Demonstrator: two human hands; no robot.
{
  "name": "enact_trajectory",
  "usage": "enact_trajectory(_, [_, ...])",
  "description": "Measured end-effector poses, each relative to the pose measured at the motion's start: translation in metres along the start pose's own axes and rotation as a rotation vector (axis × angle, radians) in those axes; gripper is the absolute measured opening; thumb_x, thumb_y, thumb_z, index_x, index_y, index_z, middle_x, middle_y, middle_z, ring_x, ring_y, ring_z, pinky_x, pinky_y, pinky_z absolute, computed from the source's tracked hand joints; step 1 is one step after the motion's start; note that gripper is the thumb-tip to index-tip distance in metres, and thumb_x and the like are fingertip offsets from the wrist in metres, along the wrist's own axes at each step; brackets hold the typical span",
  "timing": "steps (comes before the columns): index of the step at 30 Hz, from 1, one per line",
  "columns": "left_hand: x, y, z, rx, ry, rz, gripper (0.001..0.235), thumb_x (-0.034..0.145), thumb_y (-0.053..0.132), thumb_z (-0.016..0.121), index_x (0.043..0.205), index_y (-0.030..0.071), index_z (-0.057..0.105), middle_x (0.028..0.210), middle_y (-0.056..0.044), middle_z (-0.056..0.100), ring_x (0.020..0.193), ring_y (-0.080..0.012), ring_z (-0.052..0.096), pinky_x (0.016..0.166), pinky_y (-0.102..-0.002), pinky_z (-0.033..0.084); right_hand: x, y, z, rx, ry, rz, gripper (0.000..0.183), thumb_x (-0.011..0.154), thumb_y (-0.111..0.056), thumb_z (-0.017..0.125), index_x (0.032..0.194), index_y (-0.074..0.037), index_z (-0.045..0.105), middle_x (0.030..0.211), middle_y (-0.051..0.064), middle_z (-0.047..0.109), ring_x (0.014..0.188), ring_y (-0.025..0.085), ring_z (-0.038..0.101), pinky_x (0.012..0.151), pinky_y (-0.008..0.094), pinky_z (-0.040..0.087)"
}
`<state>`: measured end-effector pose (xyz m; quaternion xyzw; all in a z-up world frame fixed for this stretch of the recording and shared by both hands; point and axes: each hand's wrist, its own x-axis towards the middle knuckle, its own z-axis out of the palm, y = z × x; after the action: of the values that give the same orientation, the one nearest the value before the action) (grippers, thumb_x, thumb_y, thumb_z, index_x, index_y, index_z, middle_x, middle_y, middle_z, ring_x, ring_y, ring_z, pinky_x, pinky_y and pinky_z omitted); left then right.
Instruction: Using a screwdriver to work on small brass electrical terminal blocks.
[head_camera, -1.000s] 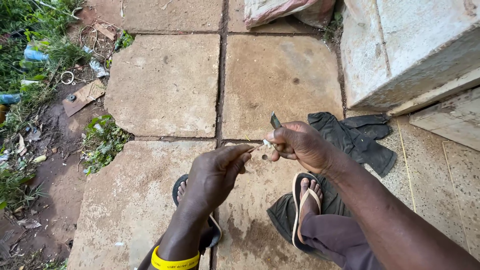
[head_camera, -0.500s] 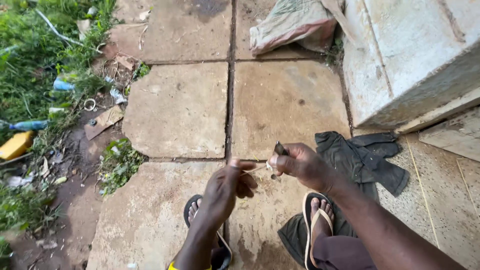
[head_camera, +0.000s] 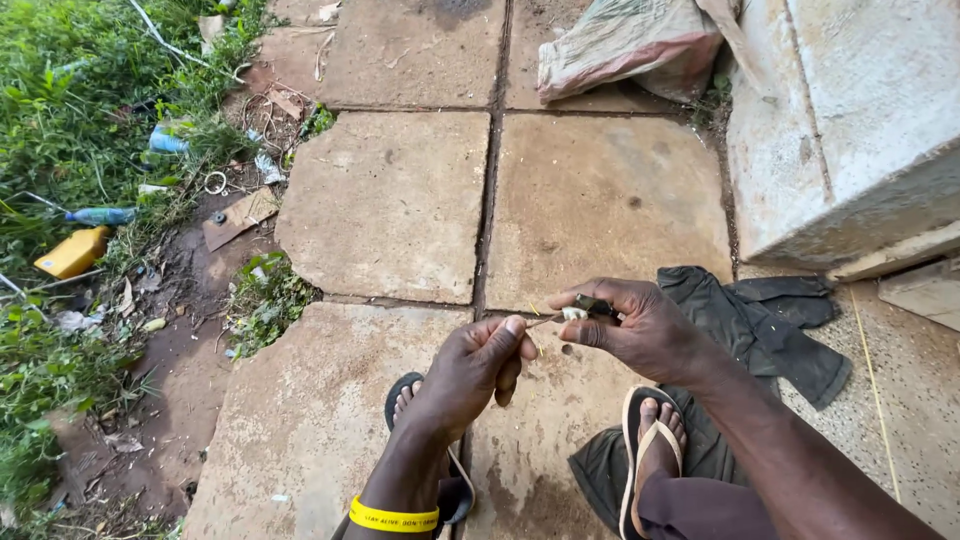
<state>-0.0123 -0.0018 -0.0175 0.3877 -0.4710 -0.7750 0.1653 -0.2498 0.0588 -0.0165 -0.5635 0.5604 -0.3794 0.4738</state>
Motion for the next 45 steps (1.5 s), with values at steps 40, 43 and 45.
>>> enact_trajectory(40, [0.003, -0.001, 0.010, 0.184, 0.175, 0.302, 0.026, 0.102, 0.028, 0.061, 0.089, 0.006, 0.068, 0.070, -0.003, 0.067, 0.064, -0.0108, 0.062, 0.061, -0.028, 0.056, 0.007, 0.029, 0.004, 0.500, 0.180, 0.336, 0.030, 0.091, -0.034, 0.069, 0.086, -0.005, 0.067, 0.072, 0.002, 0.063, 0.059, 0.010, 0.064, 0.058, 0.024, 0.052])
enact_trajectory(43, [-0.002, 0.006, 0.016, 0.428, 0.263, 0.407, 0.018, 0.100, 0.023, 0.066, 0.093, 0.007, 0.069, 0.074, -0.004, 0.070, 0.068, -0.0124, 0.067, 0.064, -0.030, 0.058, 0.005, 0.038, 0.000, 0.634, 0.230, 0.380, 0.032, 0.090, -0.032, 0.072, 0.084, -0.002, 0.066, 0.066, 0.001, 0.053, 0.049, 0.009, 0.046, 0.054, 0.034, 0.058])
enact_trajectory(45, [0.001, 0.004, 0.014, 0.711, 0.425, 0.648, 0.012, 0.100, 0.019, 0.066, 0.102, 0.008, 0.070, 0.088, -0.006, 0.074, 0.080, -0.0155, 0.071, 0.071, -0.031, 0.060, 0.007, 0.042, -0.004, 0.739, 0.253, 0.422, 0.032, 0.093, -0.031, 0.073, 0.082, -0.002, 0.062, 0.062, -0.002, 0.041, 0.047, 0.009, 0.043, 0.055, 0.038, 0.060])
